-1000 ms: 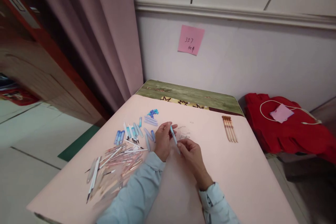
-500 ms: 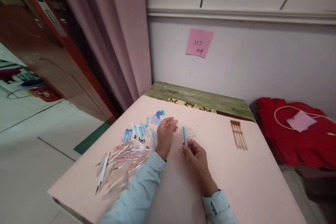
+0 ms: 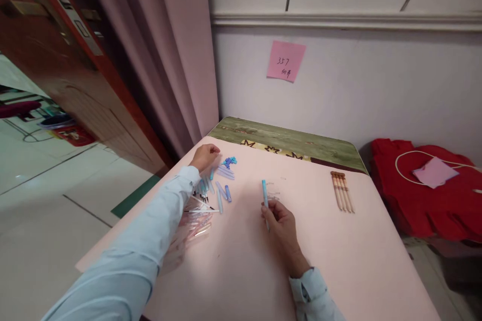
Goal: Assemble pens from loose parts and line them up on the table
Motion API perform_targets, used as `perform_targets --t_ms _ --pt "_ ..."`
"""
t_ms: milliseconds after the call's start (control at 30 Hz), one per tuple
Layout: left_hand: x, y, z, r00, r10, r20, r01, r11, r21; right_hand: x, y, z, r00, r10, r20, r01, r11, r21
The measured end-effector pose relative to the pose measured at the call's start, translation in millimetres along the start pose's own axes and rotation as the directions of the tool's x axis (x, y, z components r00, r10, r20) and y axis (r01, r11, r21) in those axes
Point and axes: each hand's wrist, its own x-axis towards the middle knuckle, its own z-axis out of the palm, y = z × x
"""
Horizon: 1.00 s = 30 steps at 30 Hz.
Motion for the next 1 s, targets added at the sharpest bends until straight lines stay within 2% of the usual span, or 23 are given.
perform_targets --t_ms 100,300,500,600,800,933,1000 --pt "5.9 0.8 15.3 0.998 0.027 0.062 -0.025 0.999 -0.046 0.3 0.3 0.2 1.000 -0.012 0.005 0.012 1.000 -0.006" --pt "13.1 8.9 38.7 0.988 0.110 0.107 -0.091 0.982 -0.167 2.0 7.7 0.3 1.000 0.004 -0.001 -0.004 1.000 -0.029" --pt "8.7 0.7 41.8 0.949 0.185 0.254 -0.137 0.971 -0.195 1.9 8.0 0.2 1.000 0.005 0.001 -0.005 0.999 -0.034" --pt "2.2 -4.7 40.5 0.938 0.185 0.293 -0.133 0.973 -0.190 2.6 7.4 0.3 1.000 0.005 0.003 -0.005 0.999 -0.035" --pt "2.2 -1.8 28.8 0.973 0.102 0.209 -0.078 0.990 -0.120 2.7 4.4 0.9 1.000 0.008 0.011 -0.008 1.000 -0.029" --pt "6.3 10.7 16.8 0.991 0.055 0.123 -0.046 0.996 -0.071 1.8 -3.9 0.8 1.000 0.024 0.003 -0.024 0.999 -0.039" --pt "-5.5 20.6 16.4 0.991 0.065 0.121 -0.057 0.996 -0.073 1.7 -9.4 0.2 0.999 0.035 0.012 -0.035 0.999 -0.026"
